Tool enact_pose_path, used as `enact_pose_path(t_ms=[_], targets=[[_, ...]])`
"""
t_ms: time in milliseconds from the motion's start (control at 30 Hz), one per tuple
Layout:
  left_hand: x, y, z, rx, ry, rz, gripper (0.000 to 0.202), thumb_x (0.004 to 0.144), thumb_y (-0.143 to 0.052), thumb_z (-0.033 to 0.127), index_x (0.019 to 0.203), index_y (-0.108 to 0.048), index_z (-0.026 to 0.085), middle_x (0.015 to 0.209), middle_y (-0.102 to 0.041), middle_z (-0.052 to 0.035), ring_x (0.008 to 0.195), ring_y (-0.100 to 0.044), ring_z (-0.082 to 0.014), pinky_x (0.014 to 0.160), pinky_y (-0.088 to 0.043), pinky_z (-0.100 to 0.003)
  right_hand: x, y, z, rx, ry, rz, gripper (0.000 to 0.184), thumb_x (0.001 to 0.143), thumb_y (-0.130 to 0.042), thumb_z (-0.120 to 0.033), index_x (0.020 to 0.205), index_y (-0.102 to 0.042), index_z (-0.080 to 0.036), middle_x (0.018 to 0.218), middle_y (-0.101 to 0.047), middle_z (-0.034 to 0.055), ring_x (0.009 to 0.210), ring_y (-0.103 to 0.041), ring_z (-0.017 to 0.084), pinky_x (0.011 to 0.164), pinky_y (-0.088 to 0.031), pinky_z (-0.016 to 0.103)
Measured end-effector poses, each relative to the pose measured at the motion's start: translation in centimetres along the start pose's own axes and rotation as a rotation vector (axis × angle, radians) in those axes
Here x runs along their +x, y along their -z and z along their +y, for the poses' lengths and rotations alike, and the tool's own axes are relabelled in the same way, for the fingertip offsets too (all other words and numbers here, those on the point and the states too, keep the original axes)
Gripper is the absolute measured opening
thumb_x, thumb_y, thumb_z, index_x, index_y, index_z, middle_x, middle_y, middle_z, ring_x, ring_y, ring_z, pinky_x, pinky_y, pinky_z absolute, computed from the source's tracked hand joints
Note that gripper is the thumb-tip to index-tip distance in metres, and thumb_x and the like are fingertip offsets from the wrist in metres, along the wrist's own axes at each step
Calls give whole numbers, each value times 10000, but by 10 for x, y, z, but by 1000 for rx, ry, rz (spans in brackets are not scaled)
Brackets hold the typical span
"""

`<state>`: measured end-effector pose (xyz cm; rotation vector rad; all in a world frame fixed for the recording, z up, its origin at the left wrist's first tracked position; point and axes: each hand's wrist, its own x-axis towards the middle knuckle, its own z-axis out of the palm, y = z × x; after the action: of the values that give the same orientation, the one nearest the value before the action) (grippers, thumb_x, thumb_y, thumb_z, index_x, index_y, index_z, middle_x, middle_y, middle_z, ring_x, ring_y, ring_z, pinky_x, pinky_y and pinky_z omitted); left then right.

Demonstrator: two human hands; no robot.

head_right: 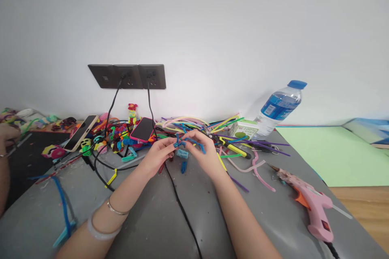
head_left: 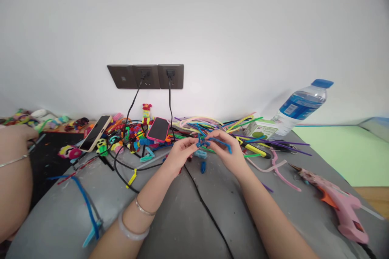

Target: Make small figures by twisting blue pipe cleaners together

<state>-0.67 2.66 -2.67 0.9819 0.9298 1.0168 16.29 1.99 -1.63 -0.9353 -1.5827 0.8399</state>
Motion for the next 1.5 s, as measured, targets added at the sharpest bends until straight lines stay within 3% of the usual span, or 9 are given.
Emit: enact_pose_path(t_ms=[233, 467, 567, 700, 833, 1067, 1300, 1400, 1500], targets=[[-8, -2, 9, 124, -9, -175, 300, 624, -790, 399, 745, -676, 149, 732, -603, -7, 662, -488, -111, 615, -328, -237, 4, 8, 0, 124, -69, -75, 87, 826, -690, -299, 827, -680, -213, 948, -683, 55, 953, -636, 205, 828, -518, 329], [-4, 5, 7, 241, -69, -186, 295, 687, -743, 417, 706, -623, 148, 718, -596, -7, 648, -493, -111, 629, -353, -241, 2, 3, 3, 223, -250, -16, 175, 758, -750, -345, 818, -658, -210, 858, -627, 14, 675, -626, 136, 659, -551, 286], [-4, 5, 4, 366, -160, -192, 233, 780, -664, 382, 797, -624, 153, 754, -609, -17, 669, -530, -125, 633, -380, -241, 2, 2, 4, 231, -266, 16, 193, 753, -752, -346, 832, -633, -215, 820, -614, -2, 637, -631, 129, 654, -551, 287], [-8, 3, 3, 803, -378, -166, 130, 865, -575, 293, 850, -621, 172, 746, -602, -12, 648, -533, -135, 604, -359, -247, 3, 2, 5, 207, -243, -6, 199, 765, -736, -348, 821, -598, -216, 762, -601, -13, 639, -628, 137, 643, -532, 284], [-11, 5, 0, 1029, -540, -151, 240, 953, -441, 281, 821, -616, 184, 759, -605, -33, 703, -558, -168, 630, -353, -266, 4, 1, 6, 119, -157, -3, 192, 770, -729, -347, 788, -599, -208, 747, -593, -11, 686, -580, 134, 665, -499, 268], [-13, 4, 1, 890, -552, -131, 225, 947, -455, 279, 954, -669, 211, 890, -668, -99, 830, -610, -233, 736, -411, -301, 5, -1, 8, 233, -195, 22, 263, 708, -794, -383, 740, -602, -207, 694, -608, -19, 635, -573, 128, 617, -493, 267], [-12, 1, 2, 860, -589, -42, 176, 897, -502, 221, 901, -677, 210, 890, -662, -108, 886, -565, -261, 796, -409, -342, 2, -7, 13, 377, -265, 82, 304, 686, -809, -414, 739, -586, -214, 711, -625, -26, 636, -622, 135, 660, -555, 300], [-11, 0, 1, 751, -526, 26, 150, 885, -547, 261, 865, -687, 213, 854, -665, -87, 842, -562, -242, 775, -403, -323, 3, -10, 12, 331, -234, 96, 288, 708, -797, -412, 747, -590, -215, 723, -633, -13, 654, -623, 145, 662, -553, 307], [-9, -4, -1, 490, -372, 48, 184, 869, -587, 358, 886, -682, 201, 752, -630, -37, 657, -520, -171, 628, -377, -274, 2, -12, 7, 197, -65, 107, 230, 761, -761, -359, 739, -583, -215, 751, -632, 8, 692, -620, 161, 648, -533, 308]])
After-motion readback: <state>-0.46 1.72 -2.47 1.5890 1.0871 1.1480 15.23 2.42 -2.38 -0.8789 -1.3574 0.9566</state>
